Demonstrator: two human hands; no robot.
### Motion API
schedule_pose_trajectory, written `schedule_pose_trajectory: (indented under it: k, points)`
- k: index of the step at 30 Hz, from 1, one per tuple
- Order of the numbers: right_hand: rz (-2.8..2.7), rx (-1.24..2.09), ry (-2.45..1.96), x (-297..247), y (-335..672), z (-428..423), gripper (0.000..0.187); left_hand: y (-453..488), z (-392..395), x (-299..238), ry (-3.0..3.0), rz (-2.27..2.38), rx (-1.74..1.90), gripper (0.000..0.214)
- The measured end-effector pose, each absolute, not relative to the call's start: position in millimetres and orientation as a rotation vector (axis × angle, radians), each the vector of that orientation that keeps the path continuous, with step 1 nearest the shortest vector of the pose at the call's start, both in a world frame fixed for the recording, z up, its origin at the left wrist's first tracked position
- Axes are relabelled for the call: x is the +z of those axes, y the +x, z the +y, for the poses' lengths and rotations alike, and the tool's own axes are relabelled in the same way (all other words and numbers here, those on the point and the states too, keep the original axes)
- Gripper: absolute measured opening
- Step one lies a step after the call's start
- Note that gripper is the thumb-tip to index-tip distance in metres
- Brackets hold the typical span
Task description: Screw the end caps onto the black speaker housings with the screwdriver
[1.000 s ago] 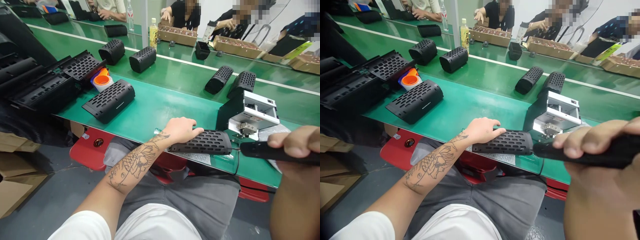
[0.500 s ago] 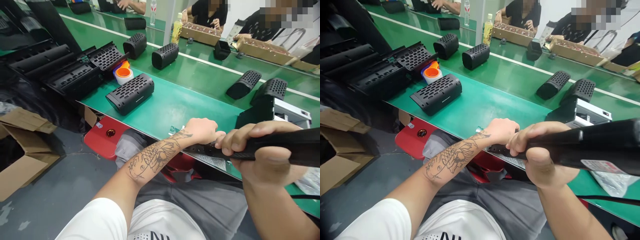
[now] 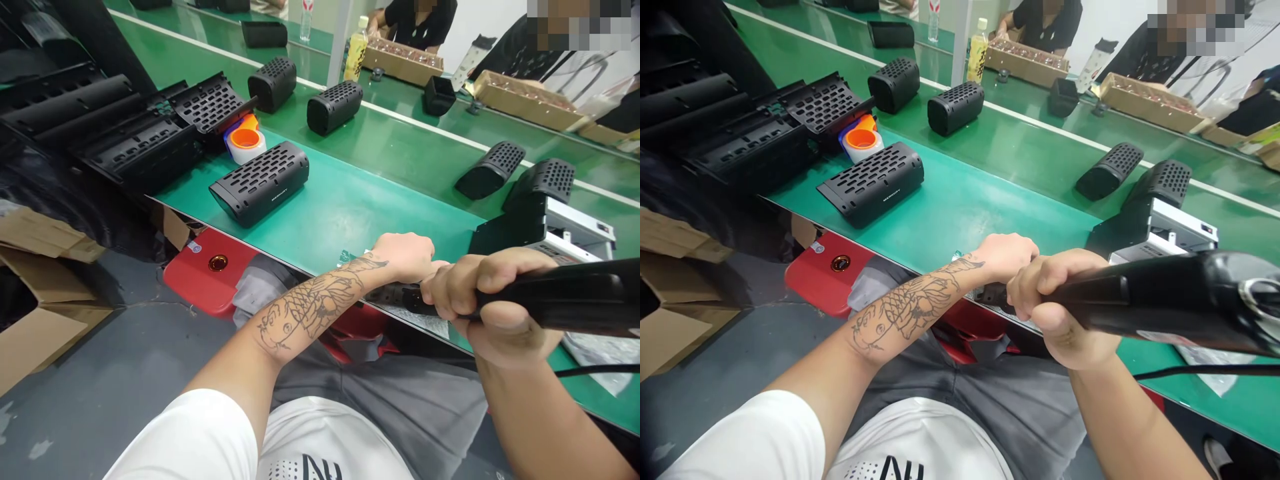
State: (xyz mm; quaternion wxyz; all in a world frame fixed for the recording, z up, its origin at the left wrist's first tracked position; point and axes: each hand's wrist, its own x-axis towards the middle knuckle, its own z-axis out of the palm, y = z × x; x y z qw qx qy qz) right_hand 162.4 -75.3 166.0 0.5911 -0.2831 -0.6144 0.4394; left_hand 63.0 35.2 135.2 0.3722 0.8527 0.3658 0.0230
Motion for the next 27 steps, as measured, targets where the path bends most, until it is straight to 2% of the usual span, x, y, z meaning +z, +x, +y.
schedule_pose_trajectory:
  k: [3, 10, 14, 17, 19, 20, 21, 23, 27]
  points:
    - [-1.434, 1.049, -0.641, 164.5, 163.1, -73.8, 0.031, 60.7, 35.3, 136.9, 2.168, 0.931, 0.050, 0.014]
    - [-1.428, 1.035, -0.634, 157.7, 155.1, -77.4, 0.031, 64.2, 35.7, 134.5, 2.210, 0.971, 0.054, 0.021]
    - [-1.406, 0.969, -0.673, 174.2, 166.3, -83.8, 0.034, 44.7, 29.7, 124.0, 2.144, 1.002, 0.262, 0.035]
    - [-1.325, 0.700, -0.758, 191.7, 216.4, -83.0, 0.039, 9.7, 15.7, 103.9, 2.144, 0.718, 0.494, 0.039]
    - [-1.208, 0.333, -0.906, 194.8, 266.9, -75.4, 0.035, -13.4, 1.8, 85.6, 2.215, 0.583, 0.544, 0.084]
    - [-1.126, 0.127, -0.972, 192.6, 293.2, -69.5, 0.032, -22.4, -5.6, 76.1, 2.246, 0.603, 0.556, 0.098]
    - [-1.105, -0.020, -1.027, 188.1, 318.1, -62.9, 0.033, -29.1, -12.6, 66.9, 2.273, 0.644, 0.566, 0.103]
    - [-1.074, -0.112, -1.063, 175.0, 357.6, -50.6, 0.038, -36.4, -21.8, 51.0, 2.286, 0.767, 0.606, 0.101]
    - [-1.054, 0.011, -1.074, 154.0, 385.2, -45.7, 0.044, -31.4, -0.5, 35.8, 2.208, 1.043, 0.841, 0.091]
